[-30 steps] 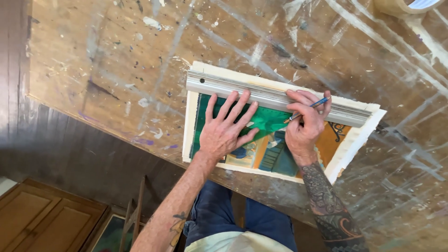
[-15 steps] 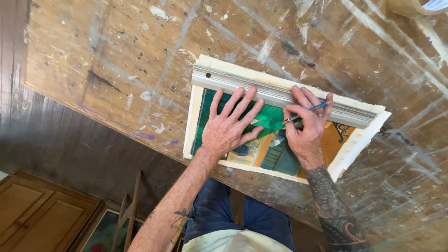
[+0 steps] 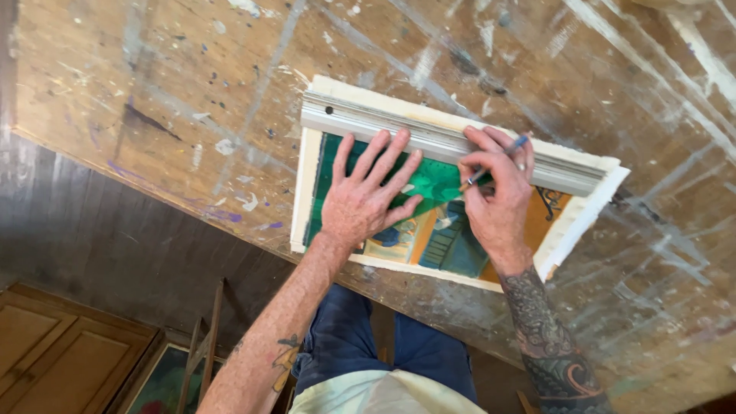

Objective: Using a ruler, triangle, and pencil to mark measurements on a printed canvas for layout.

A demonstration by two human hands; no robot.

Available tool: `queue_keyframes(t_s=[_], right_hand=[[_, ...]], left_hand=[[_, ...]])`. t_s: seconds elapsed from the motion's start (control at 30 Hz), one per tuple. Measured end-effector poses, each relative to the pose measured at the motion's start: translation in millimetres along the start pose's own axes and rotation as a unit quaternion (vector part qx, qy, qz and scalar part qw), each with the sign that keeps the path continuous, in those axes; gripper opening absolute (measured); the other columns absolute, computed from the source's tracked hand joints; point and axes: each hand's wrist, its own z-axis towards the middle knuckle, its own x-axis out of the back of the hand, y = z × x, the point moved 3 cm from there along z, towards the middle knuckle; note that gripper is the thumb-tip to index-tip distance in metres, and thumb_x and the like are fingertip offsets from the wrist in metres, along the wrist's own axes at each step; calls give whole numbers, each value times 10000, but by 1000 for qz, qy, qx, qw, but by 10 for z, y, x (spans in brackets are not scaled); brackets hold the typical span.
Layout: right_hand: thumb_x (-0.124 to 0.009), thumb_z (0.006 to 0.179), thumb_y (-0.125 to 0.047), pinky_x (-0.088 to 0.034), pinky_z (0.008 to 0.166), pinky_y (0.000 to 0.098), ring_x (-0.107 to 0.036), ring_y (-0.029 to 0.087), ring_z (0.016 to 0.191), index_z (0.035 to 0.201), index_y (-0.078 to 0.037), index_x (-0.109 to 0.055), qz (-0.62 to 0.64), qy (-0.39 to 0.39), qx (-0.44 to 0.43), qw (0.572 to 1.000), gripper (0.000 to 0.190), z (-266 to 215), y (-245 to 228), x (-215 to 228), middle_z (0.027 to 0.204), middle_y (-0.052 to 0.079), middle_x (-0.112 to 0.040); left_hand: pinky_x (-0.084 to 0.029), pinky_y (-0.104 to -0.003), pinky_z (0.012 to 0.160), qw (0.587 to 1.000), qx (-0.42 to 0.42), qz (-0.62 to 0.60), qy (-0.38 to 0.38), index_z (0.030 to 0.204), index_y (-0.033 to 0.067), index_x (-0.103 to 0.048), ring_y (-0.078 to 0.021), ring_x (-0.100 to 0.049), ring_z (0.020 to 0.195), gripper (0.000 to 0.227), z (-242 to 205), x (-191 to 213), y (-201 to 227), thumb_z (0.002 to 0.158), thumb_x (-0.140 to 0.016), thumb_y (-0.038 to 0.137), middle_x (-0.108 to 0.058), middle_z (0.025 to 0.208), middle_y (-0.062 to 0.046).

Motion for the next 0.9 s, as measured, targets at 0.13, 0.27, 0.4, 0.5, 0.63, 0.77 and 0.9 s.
queue_keyframes(t_s=[0.13,0.27,0.4,0.5,0.63,0.77,0.9], right_hand=[[-827,923,-30,-300,1204,539,-625,322,1259,996,-76,-676,14,-27,-5,1000,174,110,81,133,1303,108,-723],[-837,916,-59,-322,1192,499,-632,299,1268,977,-94,-685,42,-72,13,996,167,137,210,184,1301,89,-729],[-835,918,-45,-369,1147,478,-620,308,1276,979,-90,-695,50,-78,14,996,159,124,259,165,1289,91,-730],[-840,912,-23,-379,1141,462,-624,303,1270,1010,-85,-696,60,-79,9,995,184,156,242,176,1264,85,-737],[-816,942,-70,-299,1184,463,-607,258,1268,1013,-127,-659,55,-79,-15,995,182,183,124,210,1287,42,-727],[-835,905,-74,-356,1093,453,-597,267,1171,1028,-121,-625,39,-93,-47,994,248,253,100,243,1219,35,-723],[-851,893,-118,-379,1009,408,-569,238,1086,1057,-149,-610,20,-103,-61,993,294,242,101,267,1184,12,-703]], left_hand=[[-320,-619,1196,1000,-4,1,7,1451,234,-624,-286,-521,1430,530,-11,-27,11,1005,-579,516,-506,1587,-84],[-318,-621,1192,1000,-4,19,4,1461,246,-619,-290,-509,1435,534,-15,-53,30,1006,-559,520,-514,1579,-81],[-320,-627,1191,1000,0,23,-8,1478,255,-604,-288,-496,1447,546,-26,-56,24,1002,-561,519,-499,1592,-76],[-312,-629,1192,1000,-1,24,-15,1479,247,-605,-292,-492,1449,546,-21,-57,17,1005,-573,518,-499,1591,-79],[-319,-627,1190,1000,1,25,-8,1466,259,-608,-286,-505,1440,541,-19,-64,30,1003,-544,531,-514,1579,-72],[-321,-632,1188,1000,1,26,-13,1473,260,-604,-291,-502,1442,544,-20,-75,28,1004,-551,529,-509,1582,-74],[-331,-629,1183,999,-2,33,-6,1461,259,-613,-290,-508,1435,538,-22,-64,37,1002,-542,530,-518,1574,-77]])
